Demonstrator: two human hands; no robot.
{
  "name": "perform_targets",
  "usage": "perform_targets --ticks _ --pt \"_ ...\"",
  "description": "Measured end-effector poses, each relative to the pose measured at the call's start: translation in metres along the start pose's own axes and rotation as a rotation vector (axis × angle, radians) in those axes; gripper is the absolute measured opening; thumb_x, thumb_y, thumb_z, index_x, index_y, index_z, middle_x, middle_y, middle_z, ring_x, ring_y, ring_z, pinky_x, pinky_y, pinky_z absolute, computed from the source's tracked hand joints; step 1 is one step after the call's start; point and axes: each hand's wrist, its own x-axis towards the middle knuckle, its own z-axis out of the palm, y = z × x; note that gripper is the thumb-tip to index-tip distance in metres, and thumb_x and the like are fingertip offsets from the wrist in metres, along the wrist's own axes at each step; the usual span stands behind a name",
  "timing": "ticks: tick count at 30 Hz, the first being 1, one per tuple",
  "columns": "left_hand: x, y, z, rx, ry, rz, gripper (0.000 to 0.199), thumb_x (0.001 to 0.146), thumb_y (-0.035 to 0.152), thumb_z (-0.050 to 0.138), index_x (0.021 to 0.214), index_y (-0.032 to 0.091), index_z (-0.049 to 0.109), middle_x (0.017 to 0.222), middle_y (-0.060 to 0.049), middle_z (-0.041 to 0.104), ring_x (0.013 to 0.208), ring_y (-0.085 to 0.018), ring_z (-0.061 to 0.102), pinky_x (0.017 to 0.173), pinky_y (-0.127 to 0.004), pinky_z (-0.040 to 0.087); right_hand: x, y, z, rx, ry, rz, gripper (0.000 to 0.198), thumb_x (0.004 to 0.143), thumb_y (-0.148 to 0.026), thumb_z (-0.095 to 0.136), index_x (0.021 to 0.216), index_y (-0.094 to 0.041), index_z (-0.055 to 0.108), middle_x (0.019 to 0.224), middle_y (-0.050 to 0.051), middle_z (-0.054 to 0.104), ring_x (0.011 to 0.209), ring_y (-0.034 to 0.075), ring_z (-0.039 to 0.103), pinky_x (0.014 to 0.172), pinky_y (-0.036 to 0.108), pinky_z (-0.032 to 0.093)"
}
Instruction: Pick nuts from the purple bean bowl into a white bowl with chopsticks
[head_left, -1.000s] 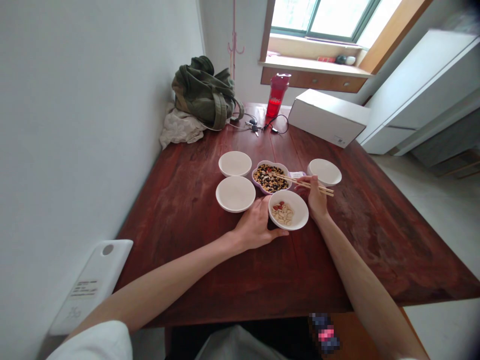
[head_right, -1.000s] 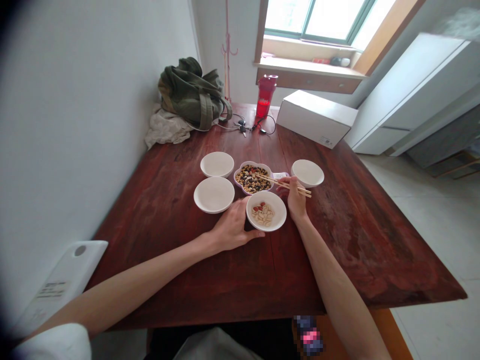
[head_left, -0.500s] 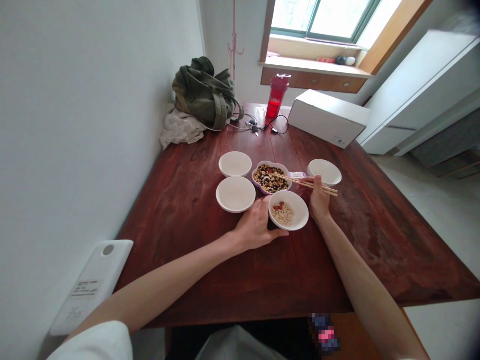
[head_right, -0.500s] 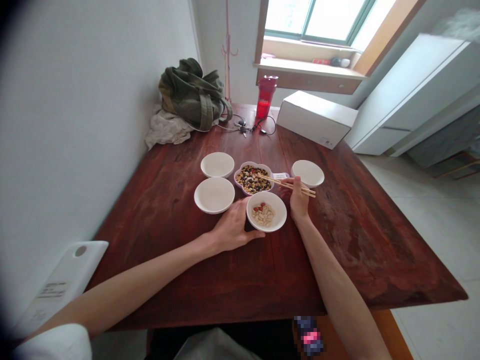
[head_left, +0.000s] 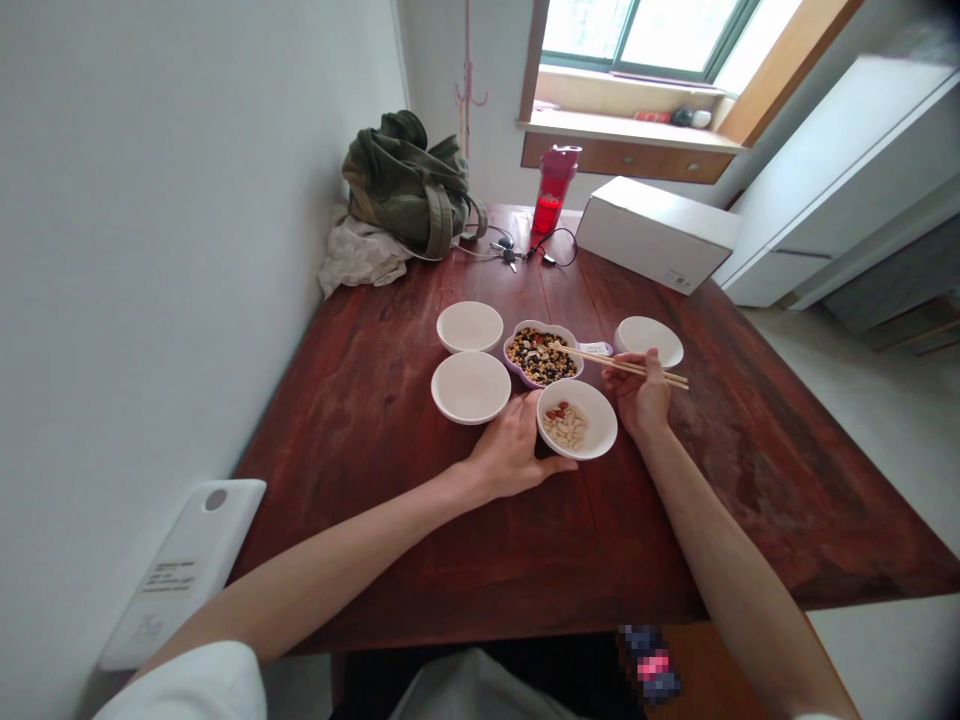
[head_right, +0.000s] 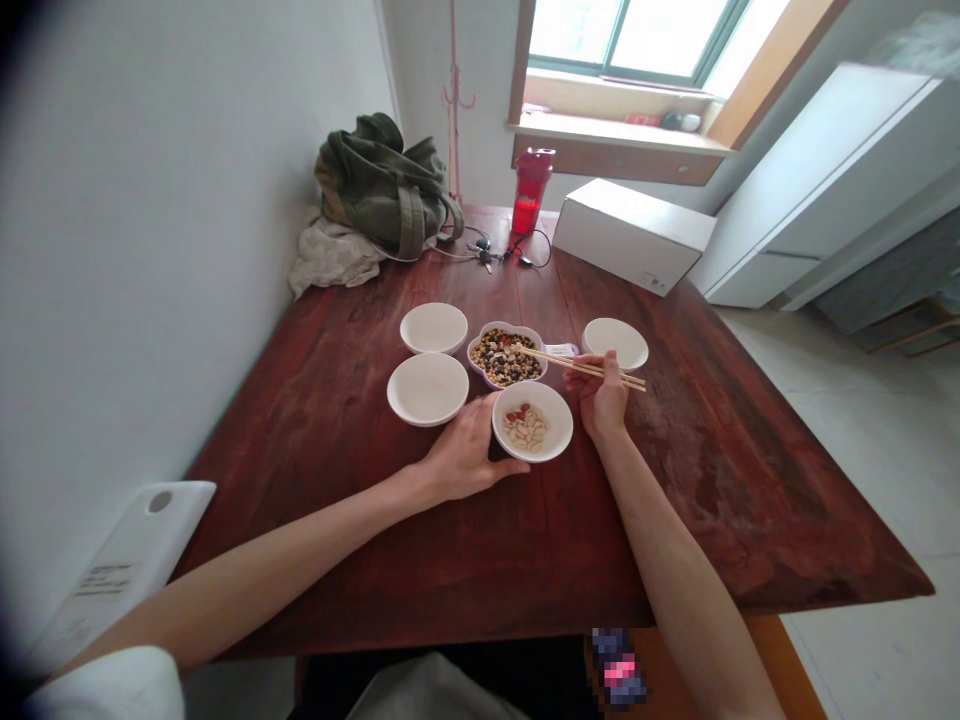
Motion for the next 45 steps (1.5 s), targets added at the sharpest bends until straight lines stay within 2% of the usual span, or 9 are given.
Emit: perform_targets --ticks 5,9,13,17,22,26,34,39,45 --pt "0.001 0.000 0.000 0.005 -0.006 0.000 0.095 0.074 0.060 0.083 0.145 0.019 0.036 0.141 -0.018 0.053 0.130 -0.038 0.054 0.112 -0.058 0.044 0.004 -0.002 -0.005 0.061 -0.032 0.041 0.050 0.092 -0.063 0.060 0.067 -0.021 0.067 0.058 0.001 0.068 0.050 0.013 0.065 0.045 0.025 0.052" --pt "0.001 0.000 -0.001 0.000 0.005 0.016 0.095 0.074 0.057 0.085 0.147 0.021 0.034 0.142 -0.017 0.053 0.131 -0.038 0.053 0.112 -0.057 0.044 0.006 -0.005 -0.007 0.103 -0.026 0.041 0.051 0.091 -0.062 0.061 0.061 -0.021 0.063 0.057 0.000 0.064 0.045 0.011 0.059 0.041 0.024 0.048" --pt "0.002 0.001 -0.001 -0.007 0.001 0.026 0.094 0.076 0.054 0.085 0.147 0.020 0.034 0.143 -0.016 0.054 0.130 -0.037 0.054 0.112 -0.055 0.043 0.006 -0.009 -0.008 0.096 -0.078 0.053 0.062 0.090 -0.072 0.053 0.054 -0.022 0.059 0.052 0.000 0.054 0.043 0.011 0.051 0.036 0.024 0.040" --pt "0.003 0.001 -0.001 -0.002 -0.013 0.011 0.090 0.077 0.054 0.083 0.145 0.020 0.037 0.141 -0.018 0.054 0.131 -0.038 0.054 0.111 -0.057 0.043 0.003 -0.013 -0.007 -0.004 -0.097 0.052 0.074 0.088 -0.085 0.038 0.051 -0.024 0.057 0.050 0.002 0.048 0.044 0.013 0.048 0.034 0.026 0.036" --pt "0.003 0.001 -0.001 0.005 -0.019 0.016 0.090 0.078 0.053 0.082 0.146 0.020 0.035 0.140 -0.019 0.054 0.130 -0.039 0.054 0.110 -0.058 0.043 0.001 -0.015 -0.004 0.012 -0.155 0.070 0.075 0.087 -0.086 0.036 0.054 -0.023 0.058 0.053 0.003 0.053 0.045 0.014 0.051 0.037 0.027 0.039" --pt "0.002 0.000 -0.001 0.019 -0.012 0.014 0.091 0.077 0.054 0.083 0.146 0.019 0.035 0.141 -0.019 0.054 0.129 -0.039 0.054 0.110 -0.057 0.044 0.001 -0.012 -0.003 0.059 -0.141 0.060 0.067 0.088 -0.084 0.042 0.069 -0.024 0.066 0.063 0.002 0.063 0.048 0.014 0.058 0.039 0.026 0.044" --pt "0.002 0.000 -0.001 0.021 -0.019 0.010 0.091 0.078 0.054 0.082 0.147 0.018 0.034 0.142 -0.019 0.053 0.131 -0.039 0.053 0.112 -0.057 0.043 -0.003 -0.004 0.004 -0.064 -0.152 0.082 0.066 0.087 -0.086 0.039 0.079 -0.026 0.063 0.067 0.001 0.065 0.054 0.016 0.064 0.052 0.030 0.056" --pt "0.003 0.000 -0.001 0.026 -0.020 0.022 0.090 0.078 0.054 0.082 0.147 0.018 0.035 0.143 -0.019 0.053 0.131 -0.039 0.053 0.112 -0.056 0.043 -0.006 0.001 0.007 -0.090 -0.200 0.093 0.060 0.088 -0.081 0.048 0.084 -0.024 0.068 0.074 0.001 0.069 0.057 0.014 0.064 0.054 0.026 0.054" --pt "0.002 0.000 0.001 0.016 -0.011 0.016 0.095 0.076 0.060 0.083 0.146 0.017 0.035 0.142 -0.019 0.053 0.131 -0.038 0.053 0.113 -0.056 0.042 -0.003 0.008 0.002 -0.163 -0.211 0.013 0.049 0.092 -0.068 0.058 0.083 -0.022 0.073 0.076 0.001 0.070 0.060 0.013 0.064 0.055 0.025 0.053"
